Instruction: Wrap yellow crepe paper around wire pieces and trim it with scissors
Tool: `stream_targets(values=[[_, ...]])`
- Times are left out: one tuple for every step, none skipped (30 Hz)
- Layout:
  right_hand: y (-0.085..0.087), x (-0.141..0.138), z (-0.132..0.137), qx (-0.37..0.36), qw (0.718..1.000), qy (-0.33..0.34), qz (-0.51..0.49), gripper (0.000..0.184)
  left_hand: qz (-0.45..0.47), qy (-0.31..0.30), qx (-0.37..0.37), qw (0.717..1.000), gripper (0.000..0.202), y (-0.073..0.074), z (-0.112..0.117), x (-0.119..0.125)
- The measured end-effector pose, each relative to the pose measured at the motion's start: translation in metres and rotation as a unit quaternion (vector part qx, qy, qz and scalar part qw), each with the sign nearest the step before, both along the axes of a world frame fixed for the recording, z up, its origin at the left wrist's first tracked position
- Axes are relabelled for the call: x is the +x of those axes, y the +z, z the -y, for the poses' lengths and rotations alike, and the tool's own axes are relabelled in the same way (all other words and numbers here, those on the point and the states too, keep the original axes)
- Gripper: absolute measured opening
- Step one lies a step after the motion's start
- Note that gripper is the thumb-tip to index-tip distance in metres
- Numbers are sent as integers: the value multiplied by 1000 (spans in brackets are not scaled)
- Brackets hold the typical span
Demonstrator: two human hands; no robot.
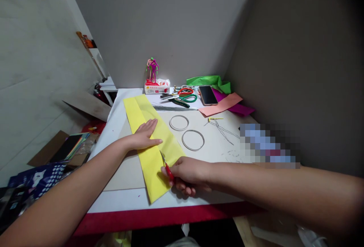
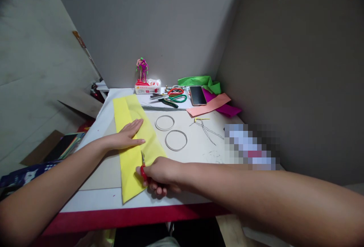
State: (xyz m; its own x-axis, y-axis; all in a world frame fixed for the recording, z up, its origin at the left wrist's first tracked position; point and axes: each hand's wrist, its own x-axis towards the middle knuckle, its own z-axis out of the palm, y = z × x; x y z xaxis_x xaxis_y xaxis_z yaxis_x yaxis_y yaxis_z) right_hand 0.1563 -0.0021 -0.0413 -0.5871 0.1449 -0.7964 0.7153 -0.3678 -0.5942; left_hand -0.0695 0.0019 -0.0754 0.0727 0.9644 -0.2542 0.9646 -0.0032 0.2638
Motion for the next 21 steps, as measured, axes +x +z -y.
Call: stream_targets(values=[[-1,0,-1,1,1000,0,-2,42,0,0,0,1000,100,0,0,1],[-1,-1,-2,3,1000,0,-3,43,0,0,0,1000,100,1,1,1],[-2,-1,-2,5,1000,-1,-5,43,0,0,0,1000,100,1,1,2],[-2,-2,-2,6,1000,-2,-7,43,-1,0,-1,1000,100,1,1,3],[-2,-2,-2,7,1000,-2,-9,43,-1,1,-1,1000,100,2,2,3],[-2,-2,-2,8,1000,-3,-11,43,-1,2,-1,1000,100,2,2,4],[-2,-2,-2,10,1000,-4,-13,42,0,2,-2,1000,99,2,2,4],[-2,-1,-1,11,1000,-5,-15,42,0,2,-2,1000,99,3,2,5],[-1,-1,-1,12,1000,-6,-17,42,1,2,-3,1000,99,3,2,5],[-1,-1,-1,11,1000,-6,-18,42,1,3,-4,1000,99,4,2,5],[-1,-2,-1,10,1000,-6,-19,42,2,3,-6,1000,99,4,3,5],[-1,-2,-1,8,1000,-4,-20,42,3,4,-8,1000,98,4,2,5],[-1,-3,-2,6,1000,-3,-20,42,5,5,-11,1000,96,5,2,4],[-1,-3,-3,3,1000,-2,-19,42,6,8,-15,1000,92,5,2,4],[-1,-4,-4,1,1000,-1,-19,42,7,11,-19,1000,88,6,2,4],[-1,-5,-4,0,1000,-1,-18,42,9,14,-23,1000,84,6,1,3],[-1,-6,-5,0,1000,0,-17,42,9,17,-26,999,82,6,1,3],[-2,-6,-5,0,1000,1,-16,42,10,20,-29,999,81,7,0,3],[-2,-6,-6,1,1000,2,-16,41,10,22,-30,999,82,7,0,3],[-3,-7,-6,1,1000,3,-17,41,10,23,-31,999,83,7,-1,3],[-3,-7,-6,2,1000,4,-19,41,11,23,-31,999,83,7,-1,3]])
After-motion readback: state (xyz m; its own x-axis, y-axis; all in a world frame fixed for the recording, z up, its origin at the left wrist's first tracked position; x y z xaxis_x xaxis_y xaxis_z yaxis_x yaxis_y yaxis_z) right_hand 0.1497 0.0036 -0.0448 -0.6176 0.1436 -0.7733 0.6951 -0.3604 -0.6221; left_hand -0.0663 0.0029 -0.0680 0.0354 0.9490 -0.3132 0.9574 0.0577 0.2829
